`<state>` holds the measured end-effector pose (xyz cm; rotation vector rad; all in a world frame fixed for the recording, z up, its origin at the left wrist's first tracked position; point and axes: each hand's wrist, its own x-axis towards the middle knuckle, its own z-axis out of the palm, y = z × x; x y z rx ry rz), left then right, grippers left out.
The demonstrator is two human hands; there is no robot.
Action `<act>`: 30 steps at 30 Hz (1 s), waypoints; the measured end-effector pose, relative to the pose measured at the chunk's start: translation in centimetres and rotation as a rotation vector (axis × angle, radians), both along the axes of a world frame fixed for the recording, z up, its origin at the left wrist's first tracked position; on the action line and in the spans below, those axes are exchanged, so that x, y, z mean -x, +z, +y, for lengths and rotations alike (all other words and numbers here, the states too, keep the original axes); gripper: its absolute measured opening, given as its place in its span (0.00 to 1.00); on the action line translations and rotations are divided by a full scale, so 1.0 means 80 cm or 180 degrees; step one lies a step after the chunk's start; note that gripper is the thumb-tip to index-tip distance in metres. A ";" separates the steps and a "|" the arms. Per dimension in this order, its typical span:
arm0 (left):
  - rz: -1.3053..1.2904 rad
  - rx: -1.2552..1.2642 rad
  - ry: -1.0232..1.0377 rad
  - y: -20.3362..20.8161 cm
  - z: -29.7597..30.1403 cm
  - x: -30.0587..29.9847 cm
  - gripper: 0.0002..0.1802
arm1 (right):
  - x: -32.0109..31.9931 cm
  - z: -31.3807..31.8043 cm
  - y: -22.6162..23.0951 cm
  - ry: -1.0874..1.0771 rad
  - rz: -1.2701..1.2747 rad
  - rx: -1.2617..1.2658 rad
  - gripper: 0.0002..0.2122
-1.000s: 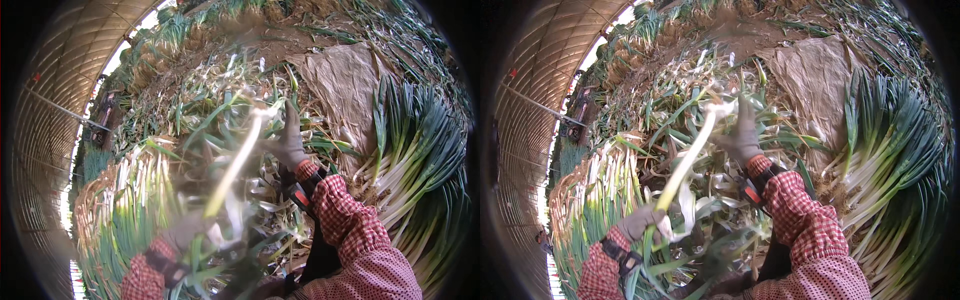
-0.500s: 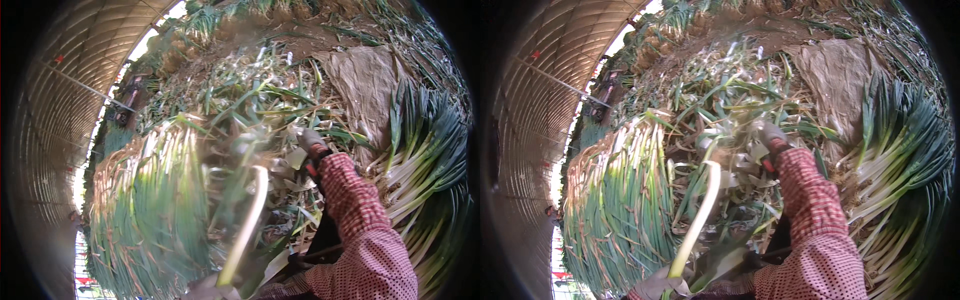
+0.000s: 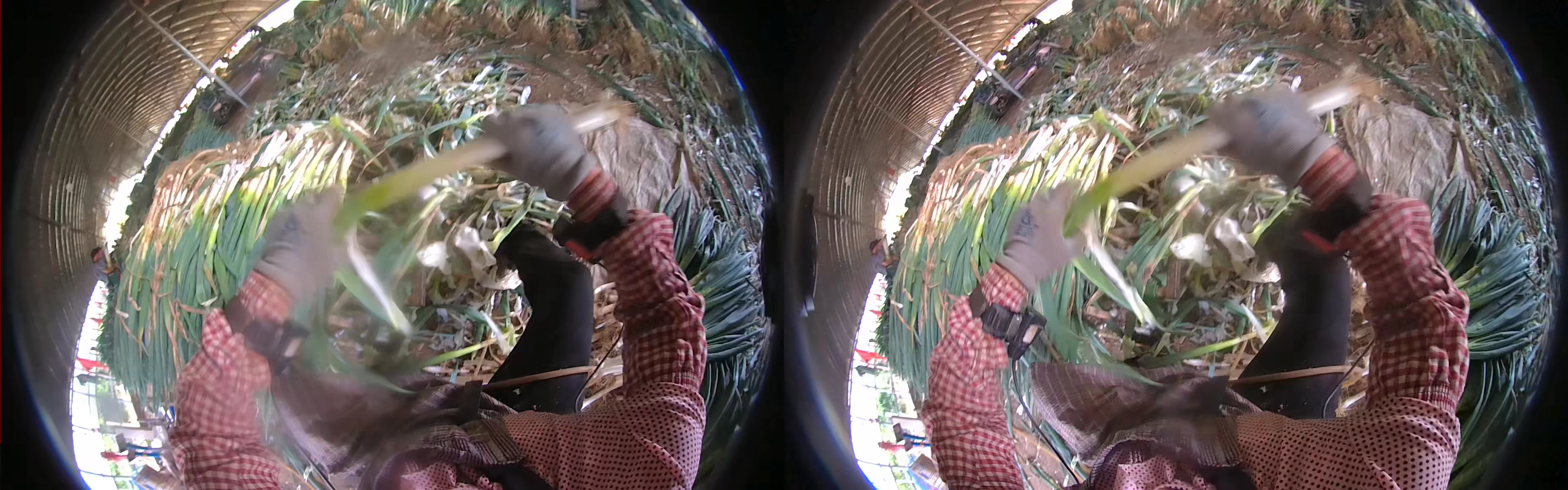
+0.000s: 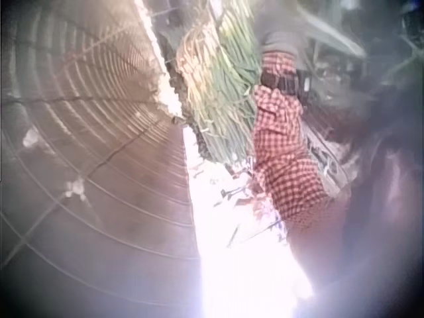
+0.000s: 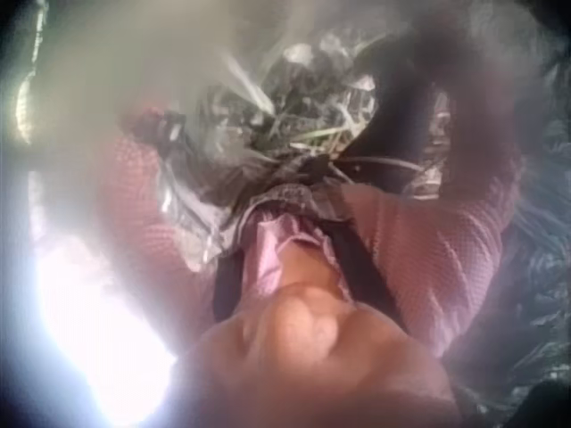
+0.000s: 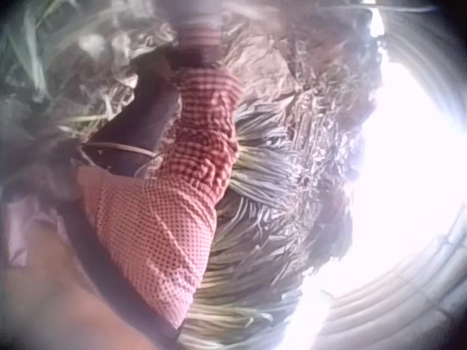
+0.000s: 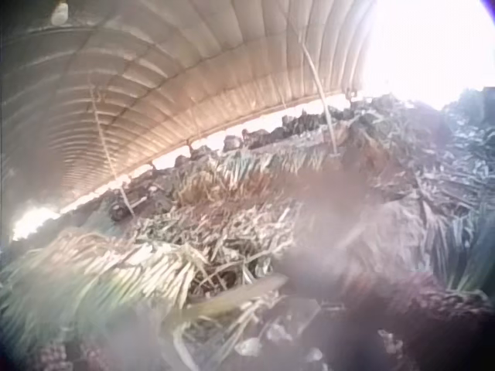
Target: The person cleans and trims leeks from a pile using a handheld tool and by hand, strips off outer leaves, and gathers the trimmed leeks into bundles.
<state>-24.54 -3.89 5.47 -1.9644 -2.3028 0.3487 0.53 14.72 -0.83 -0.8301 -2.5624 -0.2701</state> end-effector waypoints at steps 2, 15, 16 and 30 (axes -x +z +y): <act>0.1303 -0.1121 -0.0229 -0.031 0.012 0.067 0.41 | -0.074 0.034 0.029 -0.0334 0.0826 -0.1346 0.14; -0.1525 0.0915 0.1018 -0.266 -0.143 0.272 0.21 | -0.535 -0.151 -0.450 -0.5568 0.2413 -0.0044 0.09; -0.1649 0.1082 0.0786 -0.299 -0.108 0.249 0.21 | -0.571 -0.229 -0.477 -0.5499 0.2093 0.1888 0.14; -0.2756 0.1036 -0.0088 -0.252 -0.099 0.031 0.26 | -0.232 -0.072 -0.188 -0.1740 0.1845 0.1799 0.14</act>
